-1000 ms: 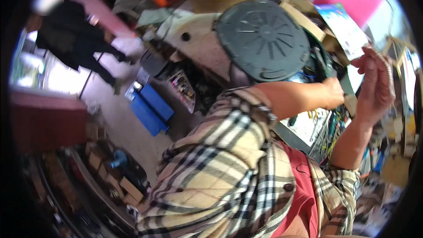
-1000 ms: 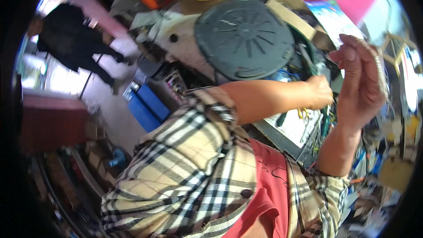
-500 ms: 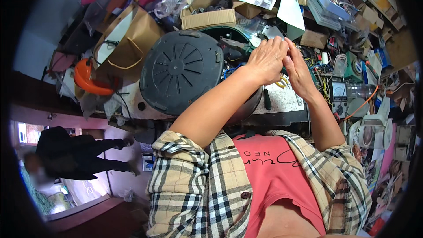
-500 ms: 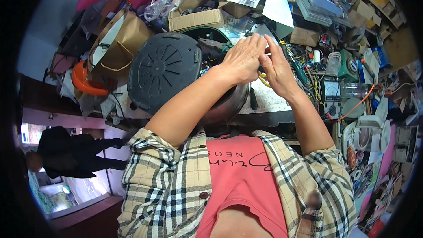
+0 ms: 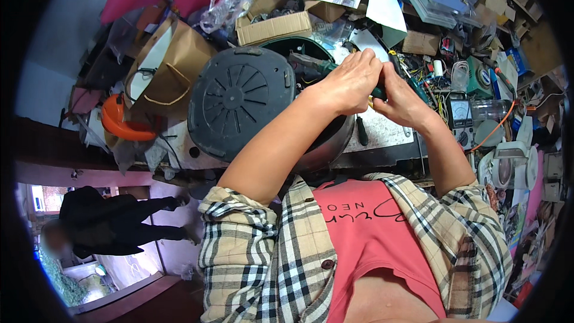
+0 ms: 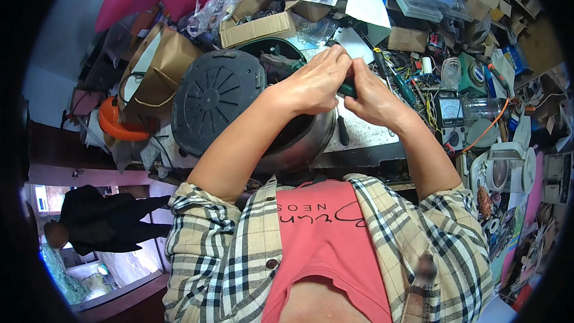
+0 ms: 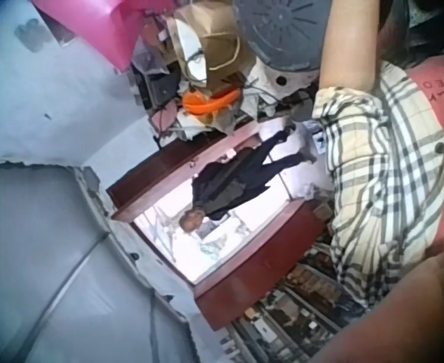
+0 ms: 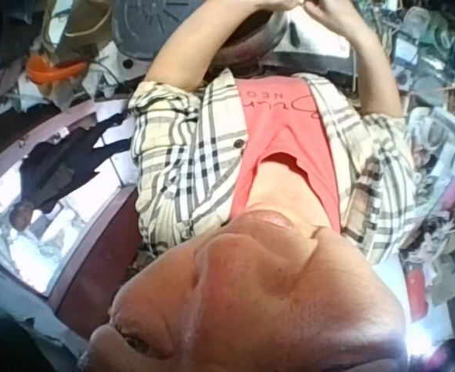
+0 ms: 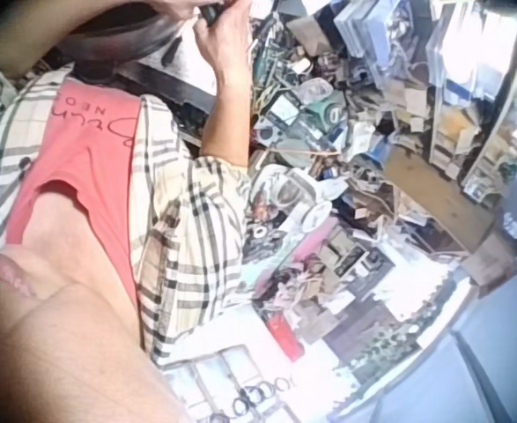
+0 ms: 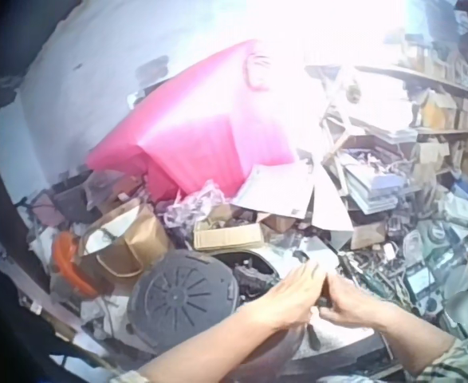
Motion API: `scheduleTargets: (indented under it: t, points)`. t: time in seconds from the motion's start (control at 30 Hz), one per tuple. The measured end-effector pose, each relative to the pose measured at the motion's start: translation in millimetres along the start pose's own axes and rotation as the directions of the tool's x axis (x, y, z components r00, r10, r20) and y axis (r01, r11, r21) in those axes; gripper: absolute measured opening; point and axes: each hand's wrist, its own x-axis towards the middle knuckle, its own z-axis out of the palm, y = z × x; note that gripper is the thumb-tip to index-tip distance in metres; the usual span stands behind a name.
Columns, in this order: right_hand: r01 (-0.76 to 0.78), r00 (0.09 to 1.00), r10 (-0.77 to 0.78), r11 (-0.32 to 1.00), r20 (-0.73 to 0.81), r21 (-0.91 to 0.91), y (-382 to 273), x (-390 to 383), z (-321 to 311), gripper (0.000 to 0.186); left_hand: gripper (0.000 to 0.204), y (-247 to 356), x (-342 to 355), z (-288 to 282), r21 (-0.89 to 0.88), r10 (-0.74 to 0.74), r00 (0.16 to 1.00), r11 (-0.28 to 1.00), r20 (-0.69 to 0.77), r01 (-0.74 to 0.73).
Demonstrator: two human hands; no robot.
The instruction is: The person works on the internal wiring of a cylindrical appliance base. They use pliers and a screwdriver to strip and adjust wires, then connect a red electrical connector to the wiring inside the base.
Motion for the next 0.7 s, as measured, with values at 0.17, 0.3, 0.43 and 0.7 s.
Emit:
scheduleTargets:
  t: [0.17,0.3,0.43,0.7]
  points:
    - [-0.142,0.985,0.114,0.962,-0.132,-0.235,-4.7,-7.5,18.8,0.038,0.036,-1.8,-27.2,-61.3,-0.161,-0.043,0.926,0.987,-0.375,-0.02]
    - [-0.111,0.981,0.065,0.96,-0.182,-0.256,-16.3,0.8,30.6,0.024,0.014,-57.7,-79.2,-89.5,0.055,-0.393,0.766,0.873,-0.509,0.485]
    - [-0.07,0.978,0.032,0.981,-0.204,-0.179,-9.5,-3.8,27.8,0.021,0.021,-89.9,-85.9,-58.0,-0.012,-0.479,0.805,0.862,-0.35,0.507]
    - [-0.169,0.948,0.135,0.981,-0.288,-0.098,-9.1,-28.3,8.9,0.031,0.015,-90.9,-71.5,-43.2,-0.122,-0.536,0.81,0.844,-0.24,0.522]
